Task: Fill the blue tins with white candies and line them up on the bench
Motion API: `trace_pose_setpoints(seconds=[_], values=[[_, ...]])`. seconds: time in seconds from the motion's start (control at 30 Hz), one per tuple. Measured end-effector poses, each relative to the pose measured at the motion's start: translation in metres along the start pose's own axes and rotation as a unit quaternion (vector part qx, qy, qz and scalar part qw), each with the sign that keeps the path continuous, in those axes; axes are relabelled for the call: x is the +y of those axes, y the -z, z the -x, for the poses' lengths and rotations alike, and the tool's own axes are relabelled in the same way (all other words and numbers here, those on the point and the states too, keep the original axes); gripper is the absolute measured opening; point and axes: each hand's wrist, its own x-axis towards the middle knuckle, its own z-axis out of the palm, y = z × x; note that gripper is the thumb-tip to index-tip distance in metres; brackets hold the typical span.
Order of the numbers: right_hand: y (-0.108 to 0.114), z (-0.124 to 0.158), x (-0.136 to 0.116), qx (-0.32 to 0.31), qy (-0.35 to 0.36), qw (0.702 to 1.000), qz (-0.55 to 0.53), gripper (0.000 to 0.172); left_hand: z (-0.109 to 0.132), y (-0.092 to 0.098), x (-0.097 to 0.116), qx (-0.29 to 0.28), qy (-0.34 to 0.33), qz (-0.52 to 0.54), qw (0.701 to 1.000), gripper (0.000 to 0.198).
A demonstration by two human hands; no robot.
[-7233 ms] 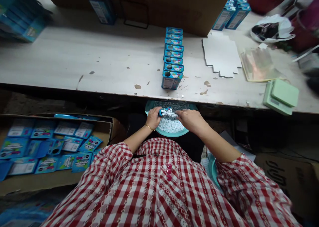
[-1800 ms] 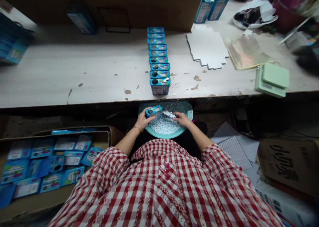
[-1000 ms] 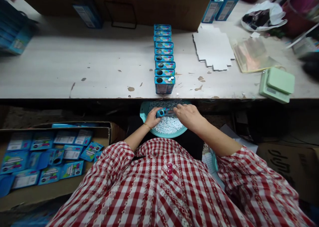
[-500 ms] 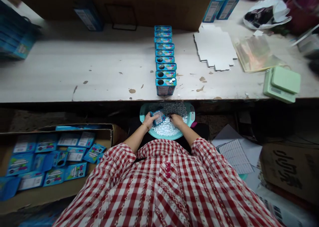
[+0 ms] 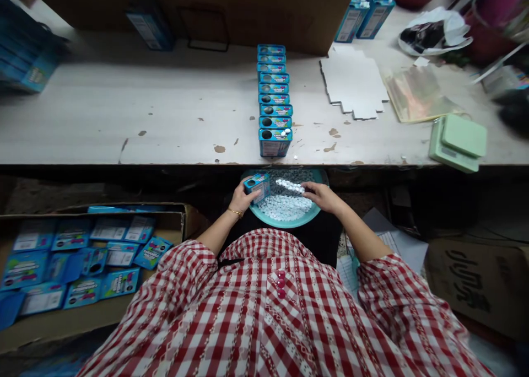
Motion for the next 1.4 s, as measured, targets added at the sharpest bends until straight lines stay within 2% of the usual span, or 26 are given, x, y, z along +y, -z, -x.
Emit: trace_pose_setpoints(seconds=[0.17,0.3,0.4,0.53,0.63,0.73,0.8,0.87,0.93,1.0,1.07,1.13,1.27,1.33,1.4], values=[[0.024,0.017,-0.021,0.010,0.005,0.999,0.032,0.031,-0.004,-0.023,0.014,-0.068,-0.059,-0.060,0.994,0.054],[0.035,0.019,-0.043,-0.018,-0.018,0.994,0.106,0.032,-0.011,-0.038,0.018,-0.097,-0.122,-0.105,0.982,0.048],[0.040,0.015,-0.066,-0.048,-0.050,0.971,0.227,0.035,-0.013,-0.047,0.020,-0.118,-0.166,-0.160,0.966,0.045],[0.038,0.009,-0.097,-0.071,-0.059,0.920,0.382,0.034,-0.011,-0.055,0.022,-0.138,-0.194,-0.205,0.949,0.048],[0.032,0.007,-0.114,-0.073,-0.034,0.899,0.430,0.030,-0.011,-0.058,0.019,-0.134,-0.195,-0.211,0.948,0.048],[0.031,0.009,-0.124,-0.075,-0.013,0.893,0.444,0.030,-0.013,-0.058,0.014,-0.129,-0.197,-0.199,0.951,0.047],[0.035,0.013,-0.120,-0.076,-0.014,0.893,0.444,0.029,-0.013,-0.055,0.011,-0.119,-0.196,-0.178,0.957,0.045],[0.040,0.016,-0.102,-0.068,-0.029,0.897,0.435,0.028,-0.012,-0.049,0.008,-0.107,-0.195,-0.146,0.964,0.044],[0.042,0.017,-0.072,-0.061,-0.054,0.904,0.419,0.029,-0.009,-0.039,0.007,-0.095,-0.194,-0.115,0.970,0.043],[0.033,0.012,-0.036,-0.082,-0.090,0.910,0.397,0.029,-0.007,-0.028,0.007,-0.082,-0.189,-0.092,0.974,0.043],[0.014,0.002,-0.006,-0.118,-0.135,0.910,0.374,0.029,-0.005,-0.020,0.007,-0.064,-0.181,-0.084,0.978,0.042],[-0.015,-0.012,0.011,-0.130,-0.153,0.911,0.360,0.031,-0.005,-0.015,0.009,-0.046,-0.177,-0.088,0.979,0.042],[-0.072,-0.043,0.012,-0.126,-0.121,0.932,0.318,0.034,-0.008,-0.016,0.014,-0.022,-0.162,-0.091,0.982,0.043],[-0.088,-0.057,0.011,-0.118,-0.104,0.955,0.250,0.034,-0.010,-0.017,0.017,-0.020,-0.153,-0.086,0.984,0.044],[-0.093,-0.064,0.017,-0.103,-0.092,0.977,0.160,0.034,-0.012,-0.014,0.017,-0.020,-0.147,-0.085,0.985,0.046]])
